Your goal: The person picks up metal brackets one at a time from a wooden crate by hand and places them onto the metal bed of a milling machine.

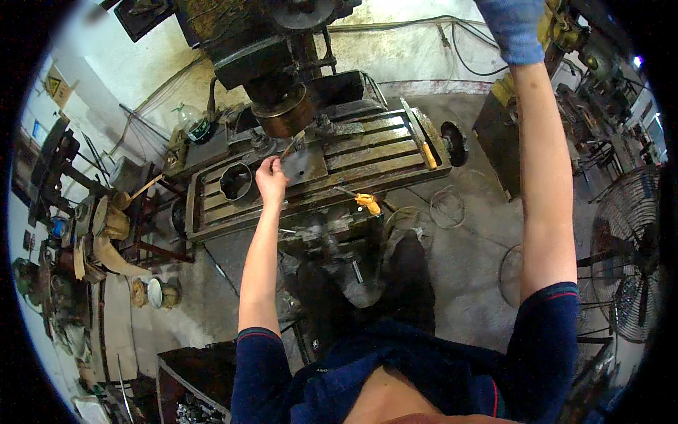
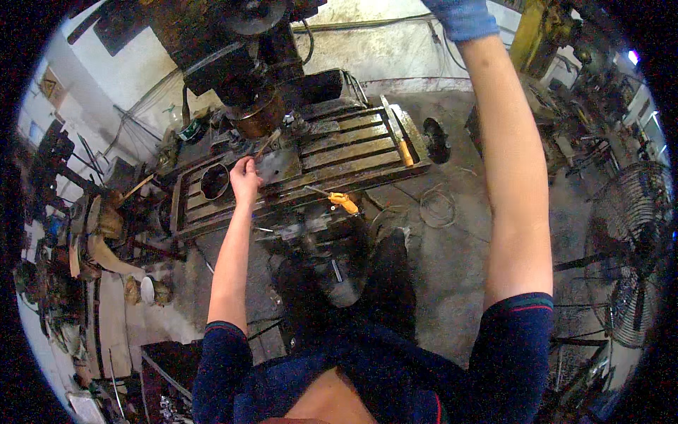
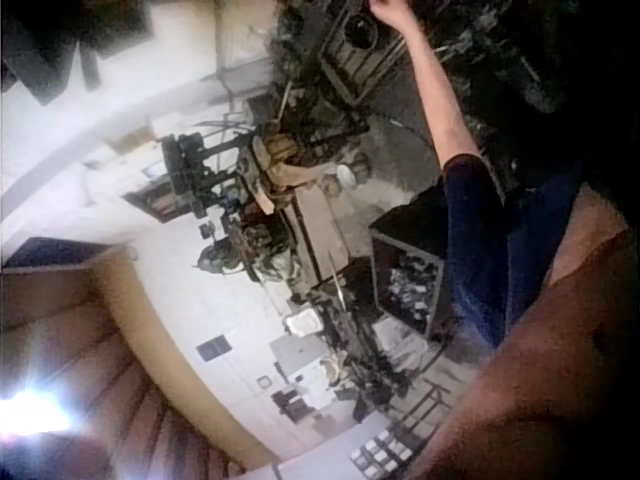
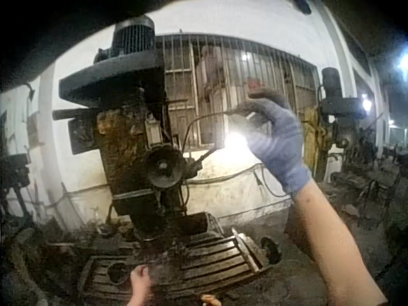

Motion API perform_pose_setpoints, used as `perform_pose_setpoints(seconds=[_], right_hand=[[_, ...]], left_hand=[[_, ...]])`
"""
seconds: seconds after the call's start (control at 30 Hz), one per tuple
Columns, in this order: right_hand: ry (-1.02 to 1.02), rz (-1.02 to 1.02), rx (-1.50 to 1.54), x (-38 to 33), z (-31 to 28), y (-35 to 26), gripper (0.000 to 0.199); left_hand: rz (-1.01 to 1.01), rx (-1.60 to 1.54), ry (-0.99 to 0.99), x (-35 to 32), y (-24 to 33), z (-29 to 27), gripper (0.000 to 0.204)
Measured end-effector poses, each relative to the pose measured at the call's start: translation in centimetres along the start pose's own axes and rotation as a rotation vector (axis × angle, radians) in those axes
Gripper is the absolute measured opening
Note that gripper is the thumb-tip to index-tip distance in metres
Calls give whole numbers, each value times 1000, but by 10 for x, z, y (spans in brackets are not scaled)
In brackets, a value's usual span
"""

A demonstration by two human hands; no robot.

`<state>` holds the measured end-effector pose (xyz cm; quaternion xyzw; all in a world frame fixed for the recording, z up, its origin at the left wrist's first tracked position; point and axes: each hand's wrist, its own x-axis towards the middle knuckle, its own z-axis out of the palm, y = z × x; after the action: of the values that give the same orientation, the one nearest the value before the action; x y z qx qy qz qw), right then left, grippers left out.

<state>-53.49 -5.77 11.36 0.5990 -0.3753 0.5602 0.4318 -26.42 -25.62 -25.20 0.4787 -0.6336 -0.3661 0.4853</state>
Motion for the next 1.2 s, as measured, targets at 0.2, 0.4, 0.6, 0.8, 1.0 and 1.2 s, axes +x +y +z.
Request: perform_pose_setpoints(seconds=[0.2, 0.4, 0.6, 0.8, 1.0, 1.2], right_hand=[[-82, -27, -209, 21, 0, 8, 28], [43, 10, -245, -62, -22, -17, 29], [-525, 1065, 411, -273, -46, -90, 30], [-791, 1443, 330, -416, -22, -95, 32], [-1011, 1708, 437, -502, 8, -78, 45], [-930, 1753, 479, -518, 42, -94, 36]], left_hand=[[24, -53, 24, 5, -12, -18, 22], [86, 40, 76, -17, -19, -101, 20], [252, 405, 336, 0, -28, -136, 22], [108, 792, 276, -10, -44, -144, 22], [6, 716, 142, -19, -34, -154, 31], [6, 448, 233, -51, -19, -188, 37]])
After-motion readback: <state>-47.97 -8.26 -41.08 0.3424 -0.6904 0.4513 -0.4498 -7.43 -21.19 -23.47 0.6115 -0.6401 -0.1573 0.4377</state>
